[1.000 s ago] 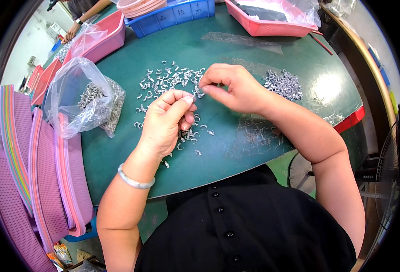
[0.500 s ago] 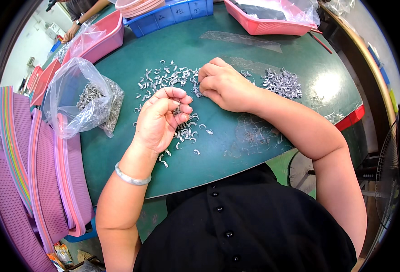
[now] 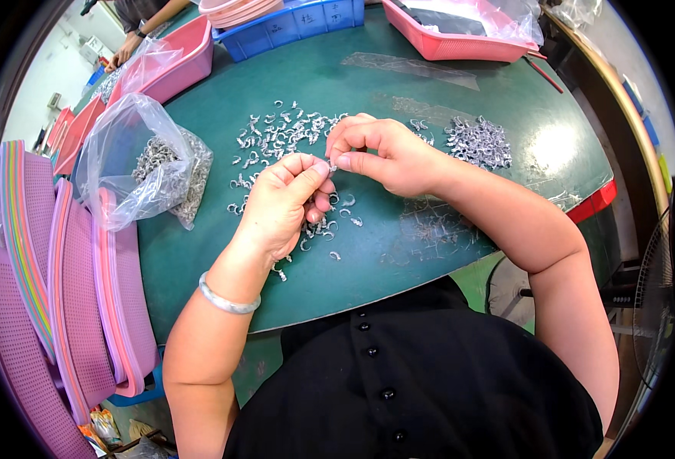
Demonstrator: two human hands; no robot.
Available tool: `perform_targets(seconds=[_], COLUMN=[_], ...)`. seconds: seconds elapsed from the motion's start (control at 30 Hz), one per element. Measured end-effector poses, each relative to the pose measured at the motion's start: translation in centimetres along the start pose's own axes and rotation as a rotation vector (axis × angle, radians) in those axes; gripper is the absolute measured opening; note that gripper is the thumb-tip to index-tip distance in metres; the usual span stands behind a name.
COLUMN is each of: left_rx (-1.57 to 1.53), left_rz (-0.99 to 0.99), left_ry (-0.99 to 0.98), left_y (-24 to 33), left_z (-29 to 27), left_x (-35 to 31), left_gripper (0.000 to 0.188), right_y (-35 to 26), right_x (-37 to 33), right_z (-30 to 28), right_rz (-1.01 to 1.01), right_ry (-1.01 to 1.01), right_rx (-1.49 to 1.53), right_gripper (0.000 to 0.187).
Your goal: The person sorts small, silver-colored metal clips on a green workbench, picking them up one by one and grouping them together.
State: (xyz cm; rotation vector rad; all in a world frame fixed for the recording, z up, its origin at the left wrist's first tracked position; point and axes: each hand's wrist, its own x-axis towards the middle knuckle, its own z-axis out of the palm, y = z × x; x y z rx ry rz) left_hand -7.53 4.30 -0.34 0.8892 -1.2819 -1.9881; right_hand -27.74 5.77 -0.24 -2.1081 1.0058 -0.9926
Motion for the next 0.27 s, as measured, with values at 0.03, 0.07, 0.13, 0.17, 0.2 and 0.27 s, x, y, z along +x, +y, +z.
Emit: perform_targets(seconds=[0.03, 0.07, 0.13, 0.17, 0.2, 0.27], left_rx=[-0.020, -0.040, -0.080, -0.099, -0.118, -0.180], left_rz=[-0.021, -0.041, -0.072, -0.081, -0.091, -0.118], left_ry=[-0.009, -0.018, -0.041, -0.056, -0.070, -0.093], left_y=[0.03, 0.07, 0.10, 0.07, 0.06, 0.13], left_z=[-0.05, -0.13, -0.35, -0.52, -0.67, -0.90], left_x=[0.02, 0.06, 0.15, 0.22, 0.28, 0.40], left_gripper=[0.010, 0.011, 0.012, 0.012, 0.012, 0.012], right_y=[-0.01, -0.03, -0.07, -0.10, -0.14, -0.30], right_x=[0.02, 0.03, 0.01, 0.00, -0.01, -0.08], right_z=[-0.04, -0.07, -0.11, -0.13, -0.15, -0.21], right_rz=[0.021, 0.042, 0.051, 0.055, 0.052, 0.046], right_ry=[-0.006, -0.013, -0.011, -0.011, -0.016, -0.027], right_rx=[0.038, 0.075, 0.101, 0.114, 0.114, 0.115], right_gripper=[0.011, 0.012, 0.013, 0.013, 0.013, 0.013])
